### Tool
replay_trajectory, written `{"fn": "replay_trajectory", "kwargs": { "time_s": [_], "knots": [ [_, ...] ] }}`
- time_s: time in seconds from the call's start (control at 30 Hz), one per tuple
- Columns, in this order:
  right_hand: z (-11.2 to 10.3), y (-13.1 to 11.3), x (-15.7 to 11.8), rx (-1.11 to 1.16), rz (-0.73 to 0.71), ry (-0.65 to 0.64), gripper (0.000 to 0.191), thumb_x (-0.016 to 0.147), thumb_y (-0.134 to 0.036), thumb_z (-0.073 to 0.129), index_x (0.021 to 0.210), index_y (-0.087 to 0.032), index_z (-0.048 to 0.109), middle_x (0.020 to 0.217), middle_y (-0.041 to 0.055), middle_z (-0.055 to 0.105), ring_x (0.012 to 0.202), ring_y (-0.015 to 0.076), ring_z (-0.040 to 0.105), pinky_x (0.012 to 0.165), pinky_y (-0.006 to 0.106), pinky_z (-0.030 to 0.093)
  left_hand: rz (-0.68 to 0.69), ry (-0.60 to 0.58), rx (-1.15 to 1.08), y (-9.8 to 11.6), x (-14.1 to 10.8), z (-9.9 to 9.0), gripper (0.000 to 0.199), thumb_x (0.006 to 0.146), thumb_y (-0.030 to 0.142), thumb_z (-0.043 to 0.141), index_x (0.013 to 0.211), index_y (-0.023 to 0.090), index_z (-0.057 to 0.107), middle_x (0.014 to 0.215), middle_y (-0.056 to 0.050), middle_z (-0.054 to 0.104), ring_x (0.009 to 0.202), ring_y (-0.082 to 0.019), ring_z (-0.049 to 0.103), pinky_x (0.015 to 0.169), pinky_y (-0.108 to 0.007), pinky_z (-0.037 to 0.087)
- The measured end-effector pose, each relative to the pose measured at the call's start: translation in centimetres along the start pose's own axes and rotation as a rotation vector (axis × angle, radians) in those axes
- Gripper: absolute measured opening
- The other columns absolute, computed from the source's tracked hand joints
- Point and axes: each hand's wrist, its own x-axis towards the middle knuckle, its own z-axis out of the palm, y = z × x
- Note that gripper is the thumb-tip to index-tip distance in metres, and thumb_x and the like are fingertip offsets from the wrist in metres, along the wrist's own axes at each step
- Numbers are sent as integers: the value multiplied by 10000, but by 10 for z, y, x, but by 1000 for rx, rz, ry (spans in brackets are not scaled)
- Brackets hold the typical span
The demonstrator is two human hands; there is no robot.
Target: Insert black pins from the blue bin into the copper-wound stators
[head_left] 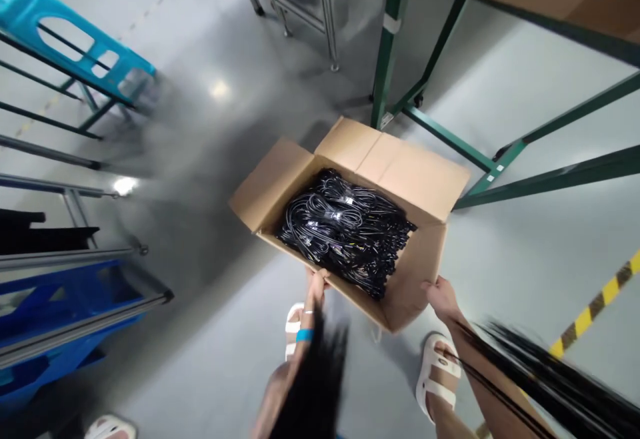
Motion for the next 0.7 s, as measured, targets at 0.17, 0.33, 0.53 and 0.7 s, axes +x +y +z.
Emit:
{"fn": "replay_trajectory", "kwargs": {
  "time_s": [0.17, 0.33, 0.53, 0.7],
  "knots": [
    [-25, -30, 54, -96, 7, 86, 261, 938, -367, 569, 991, -121, 640, 893, 31, 674, 789, 159, 652, 721, 313, 546, 14, -115, -33, 22, 30, 51, 512, 811, 183, 657, 1282, 209, 458, 936, -16, 625, 743, -144, 616, 707, -315, 548],
    [-12, -89, 24, -262, 32, 325, 564, 900, -269, 432, 1392, 5, 401, 1204, 317, 587, 1103, 381, 607, 841, 526, 503, -138, -234, 38, 31, 15, 16, 742, 690, 255, 799, 1339, 272, 441, 1139, -81, 664, 857, -214, 689, 802, -375, 559],
    [61, -221, -2, -504, -404, 304, 675, 857, -251, 446, 1477, -53, 267, 1560, 215, 293, 1476, 320, 176, 1183, 523, 147, -260, -191, 174, 72, -18, -92, 535, 675, 308, 821, 1157, 163, 637, 1101, -137, 695, 746, -206, 688, 667, -320, 545],
    [96, -302, 67, -628, -561, 191, 764, 814, -338, 578, 1442, -32, 271, 1452, 290, 397, 1362, 396, 315, 1102, 566, 225, -184, -169, 112, 101, -21, -142, 400, 630, 328, 835, 962, 155, 692, 834, -64, 724, 707, -176, 680, 643, -265, 525]
  ]
}}
